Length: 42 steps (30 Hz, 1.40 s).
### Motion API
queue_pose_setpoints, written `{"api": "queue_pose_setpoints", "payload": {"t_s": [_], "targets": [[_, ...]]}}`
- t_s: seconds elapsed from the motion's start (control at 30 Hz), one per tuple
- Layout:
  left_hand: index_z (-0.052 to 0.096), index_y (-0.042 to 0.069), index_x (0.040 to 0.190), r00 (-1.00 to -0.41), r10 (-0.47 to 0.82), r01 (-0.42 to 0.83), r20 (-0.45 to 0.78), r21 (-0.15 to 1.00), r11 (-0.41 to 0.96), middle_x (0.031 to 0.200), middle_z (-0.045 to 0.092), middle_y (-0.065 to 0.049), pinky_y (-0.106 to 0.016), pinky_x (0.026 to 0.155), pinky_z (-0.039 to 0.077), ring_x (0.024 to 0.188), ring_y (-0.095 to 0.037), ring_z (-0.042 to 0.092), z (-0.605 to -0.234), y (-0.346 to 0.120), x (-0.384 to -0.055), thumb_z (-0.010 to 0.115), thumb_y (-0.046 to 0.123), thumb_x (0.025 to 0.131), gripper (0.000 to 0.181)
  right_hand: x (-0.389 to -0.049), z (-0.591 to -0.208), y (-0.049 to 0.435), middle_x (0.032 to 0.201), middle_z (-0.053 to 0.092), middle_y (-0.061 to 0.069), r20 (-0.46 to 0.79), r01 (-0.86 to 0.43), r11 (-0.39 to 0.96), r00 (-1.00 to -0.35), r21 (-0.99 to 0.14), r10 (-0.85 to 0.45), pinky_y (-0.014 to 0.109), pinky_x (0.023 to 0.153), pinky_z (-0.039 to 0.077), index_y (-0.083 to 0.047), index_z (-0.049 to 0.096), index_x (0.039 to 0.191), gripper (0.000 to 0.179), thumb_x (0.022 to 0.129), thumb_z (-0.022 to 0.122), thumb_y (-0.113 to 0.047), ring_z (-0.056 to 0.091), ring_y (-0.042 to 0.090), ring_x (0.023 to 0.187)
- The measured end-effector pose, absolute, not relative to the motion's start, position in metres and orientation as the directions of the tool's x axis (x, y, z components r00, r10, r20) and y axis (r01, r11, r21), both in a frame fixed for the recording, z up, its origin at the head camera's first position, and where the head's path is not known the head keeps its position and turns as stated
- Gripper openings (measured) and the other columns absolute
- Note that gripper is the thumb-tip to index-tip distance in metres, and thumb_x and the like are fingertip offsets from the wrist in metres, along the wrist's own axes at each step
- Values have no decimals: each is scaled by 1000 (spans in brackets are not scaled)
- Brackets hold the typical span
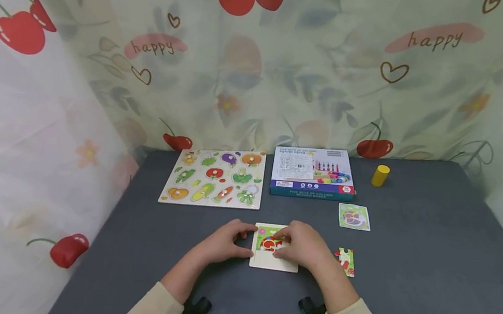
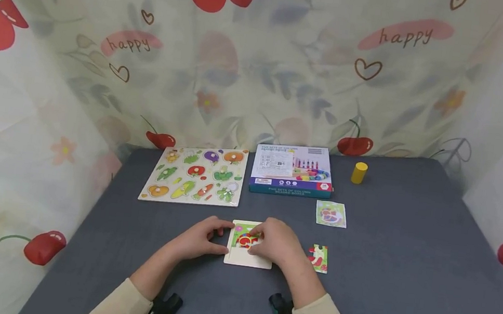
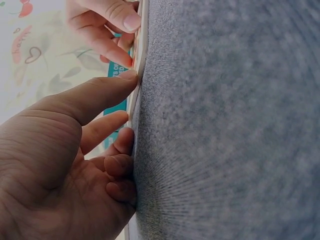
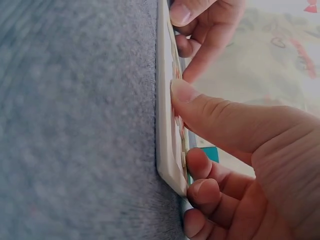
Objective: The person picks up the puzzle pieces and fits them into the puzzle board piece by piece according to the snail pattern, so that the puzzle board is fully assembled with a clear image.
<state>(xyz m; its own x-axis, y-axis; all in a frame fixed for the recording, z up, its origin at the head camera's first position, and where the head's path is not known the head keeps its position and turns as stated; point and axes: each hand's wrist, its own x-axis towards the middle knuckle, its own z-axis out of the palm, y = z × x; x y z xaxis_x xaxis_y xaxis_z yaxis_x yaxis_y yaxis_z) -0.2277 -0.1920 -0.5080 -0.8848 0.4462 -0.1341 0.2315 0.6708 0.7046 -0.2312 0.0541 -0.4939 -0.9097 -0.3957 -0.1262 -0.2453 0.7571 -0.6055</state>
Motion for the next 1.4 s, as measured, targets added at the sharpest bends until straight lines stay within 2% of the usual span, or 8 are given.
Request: {"api": "queue_pose_setpoints", "payload": {"t_s": [0.43, 0.63, 0.9, 1.4], "targets": [[62, 12, 141, -883, 447, 226, -143, 705, 672, 102, 52, -6, -36, 73, 38, 85, -20, 46, -503, -191, -226, 83, 25, 89, 58, -232, -489, 58, 78, 51, -2, -118, -367, 750, -855, -550, -505, 34, 64, 38, -16, 80, 117, 33, 84, 86, -23, 47, 17, 70], [62, 15, 141, -885, 441, 221, -150, 698, 681, 103, 51, -5, -35, 73, 39, 85, -20, 47, -503, -190, -225, 83, 26, 89, 57, -230, -482, 62, 79, 54, -2, -123, -334, 754, -870, -565, -477, 34, 65, 41, -14, 80, 116, 30, 87, 83, -21, 49, 16, 71], [63, 15, 141, -890, 432, 219, -149, 690, 690, 103, 51, -4, -35, 72, 39, 85, -19, 47, -504, -189, -225, 83, 26, 89, 56, -224, -466, 66, 82, 56, -4, -113, -315, 746, -881, -587, -460, 34, 65, 45, -13, 76, 124, 36, 90, 81, -23, 52, 15, 73], [62, 12, 142, -888, 432, 209, -156, 701, 682, 102, 51, -5, -36, 73, 38, 86, -21, 46, -502, -189, -225, 83, 25, 88, 59, -201, -426, 94, 93, 59, -2, 76, -425, 739, -887, -523, -456, 35, 74, 49, -12, 69, 133, 45, 92, 80, -27, 57, 19, 86]]}}
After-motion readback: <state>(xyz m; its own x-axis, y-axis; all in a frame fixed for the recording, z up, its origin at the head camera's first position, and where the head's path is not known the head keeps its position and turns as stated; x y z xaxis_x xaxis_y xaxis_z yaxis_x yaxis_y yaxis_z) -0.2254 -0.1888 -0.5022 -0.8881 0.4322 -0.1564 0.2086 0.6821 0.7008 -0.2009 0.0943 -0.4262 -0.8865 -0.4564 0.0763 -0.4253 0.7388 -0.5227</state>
